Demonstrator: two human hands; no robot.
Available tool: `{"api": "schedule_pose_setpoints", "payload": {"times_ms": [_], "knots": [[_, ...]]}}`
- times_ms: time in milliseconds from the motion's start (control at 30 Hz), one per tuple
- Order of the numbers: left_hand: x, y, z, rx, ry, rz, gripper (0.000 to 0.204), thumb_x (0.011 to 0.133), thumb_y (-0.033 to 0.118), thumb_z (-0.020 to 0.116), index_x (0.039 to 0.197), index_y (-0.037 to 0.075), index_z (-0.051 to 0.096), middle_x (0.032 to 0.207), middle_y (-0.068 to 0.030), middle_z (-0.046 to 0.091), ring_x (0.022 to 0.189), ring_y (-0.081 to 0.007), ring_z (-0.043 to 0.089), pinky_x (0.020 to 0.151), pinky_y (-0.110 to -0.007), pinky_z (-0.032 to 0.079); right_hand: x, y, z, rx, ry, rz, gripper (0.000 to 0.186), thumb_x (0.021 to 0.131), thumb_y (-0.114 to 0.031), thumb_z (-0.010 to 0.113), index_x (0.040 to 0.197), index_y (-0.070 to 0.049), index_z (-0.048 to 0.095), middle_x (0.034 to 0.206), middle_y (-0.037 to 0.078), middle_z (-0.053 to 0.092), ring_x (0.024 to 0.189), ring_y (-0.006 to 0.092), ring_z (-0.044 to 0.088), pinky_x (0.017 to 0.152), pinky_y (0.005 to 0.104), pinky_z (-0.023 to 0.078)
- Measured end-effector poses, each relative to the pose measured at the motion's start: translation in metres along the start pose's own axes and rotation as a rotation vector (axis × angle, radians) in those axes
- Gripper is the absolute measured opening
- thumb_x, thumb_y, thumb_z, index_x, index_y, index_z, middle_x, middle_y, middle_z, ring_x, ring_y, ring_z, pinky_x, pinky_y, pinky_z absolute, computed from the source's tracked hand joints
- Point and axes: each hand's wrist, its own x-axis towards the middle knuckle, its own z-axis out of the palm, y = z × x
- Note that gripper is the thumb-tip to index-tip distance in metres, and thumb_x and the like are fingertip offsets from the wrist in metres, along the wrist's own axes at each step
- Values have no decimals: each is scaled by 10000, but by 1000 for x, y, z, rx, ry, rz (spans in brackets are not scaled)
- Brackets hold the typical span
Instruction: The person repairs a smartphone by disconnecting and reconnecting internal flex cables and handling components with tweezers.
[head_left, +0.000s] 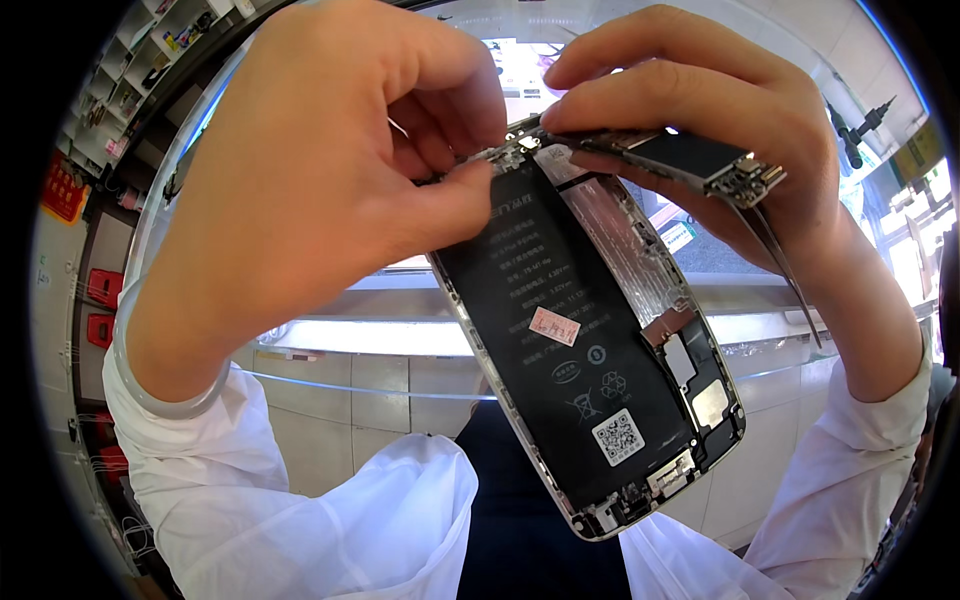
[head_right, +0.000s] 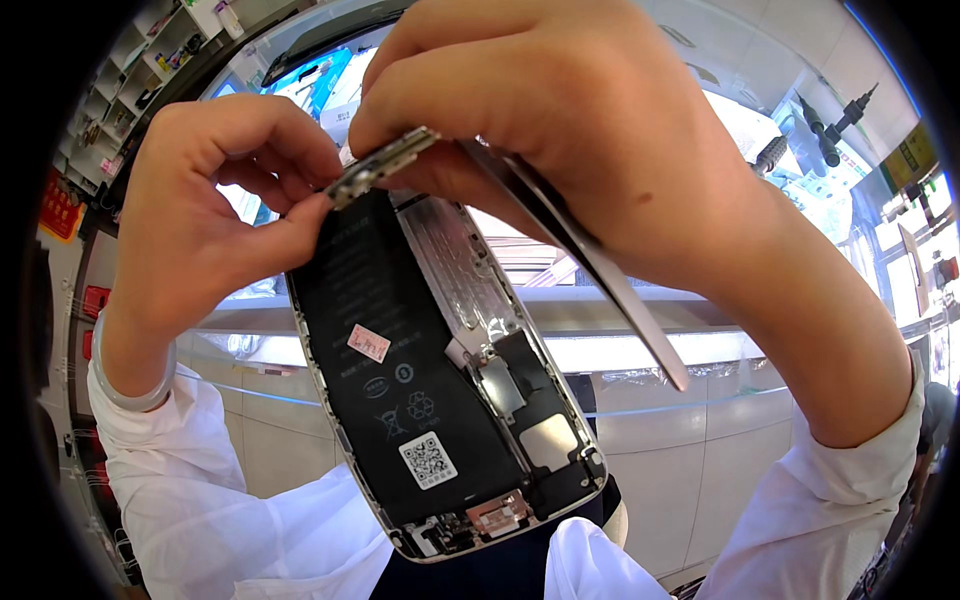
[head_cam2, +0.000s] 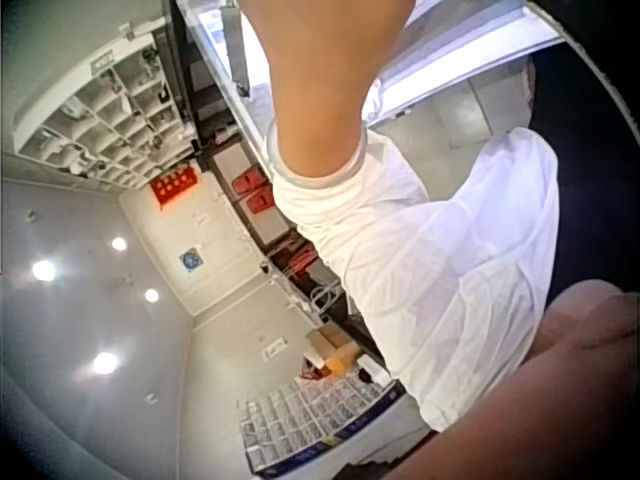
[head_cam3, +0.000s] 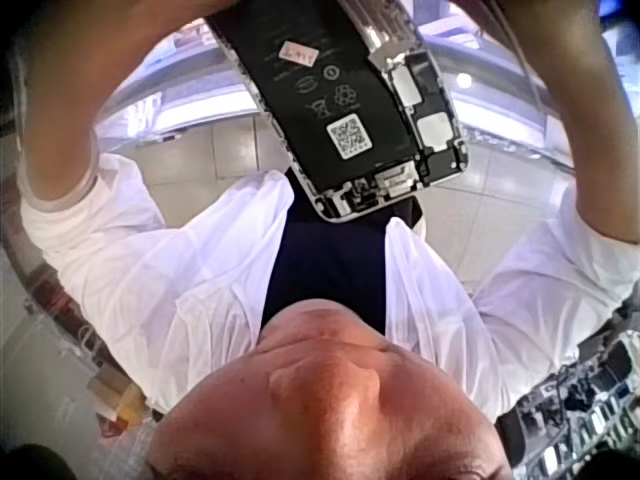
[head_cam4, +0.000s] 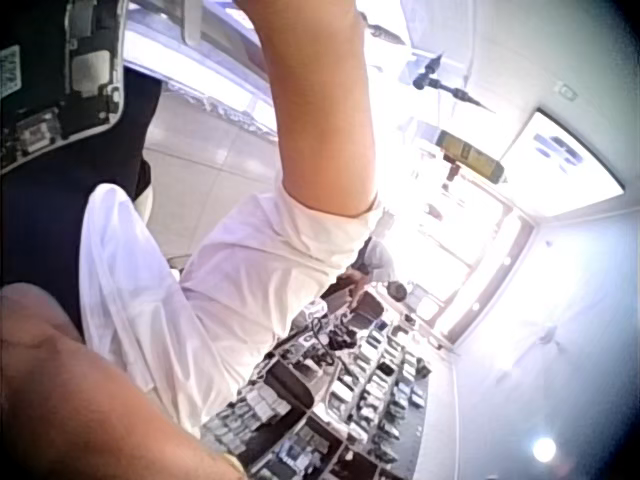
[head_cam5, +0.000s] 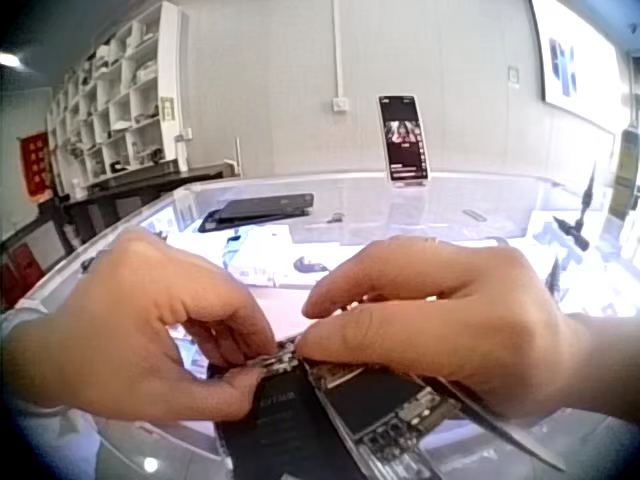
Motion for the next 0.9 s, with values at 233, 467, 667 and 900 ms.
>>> {"api": "schedule_pose_setpoints", "payload": {"times_ms": [233, 467, 667, 900], "knots": [[5, 2, -3, -34, -6, -6, 115, 757, -15, 705, 869, -25, 683, 801, -33, 675, 700, -80, 638, 657, -221, 537, 0, 0, -3, 72, 38, -19, 207, 824, -46, 739, 1019, 23, 725, 1059, 186, 686, 912, 283, 715, 799, 317, 577], [0, 3, 2, -44, 47, -3, 147, 744, 2, 719, 889, -4, 697, 827, -26, 685, 760, -98, 648, 705, -242, 533, -1, 7, 3, 126, 22, -3, 219, 824, -44, 748, 1035, 15, 730, 1063, 186, 690, 920, 286, 721, 810, 312, 587], [17, 62, -5, 34, -61, -74, 238, 698, 36, 788, 920, 21, 702, 935, -37, 695, 840, -142, 645, 770, -278, 509, -18, 5, -3, 100, 5, 54, 198, 826, -22, 755, 1020, 13, 729, 1073, 161, 686, 912, 247, 712, 760, 298, 589], [5, 32, 0, 80, 39, 236, 228, 719, 65, 806, 912, 23, 692, 922, -39, 683, 838, -161, 634, 719, -273, 498, -33, -7, -12, 161, 8, 139, 166, 875, 22, 710, 1040, 2, 716, 1114, 138, 691, 964, 216, 687, 829, 320, 572]]}}
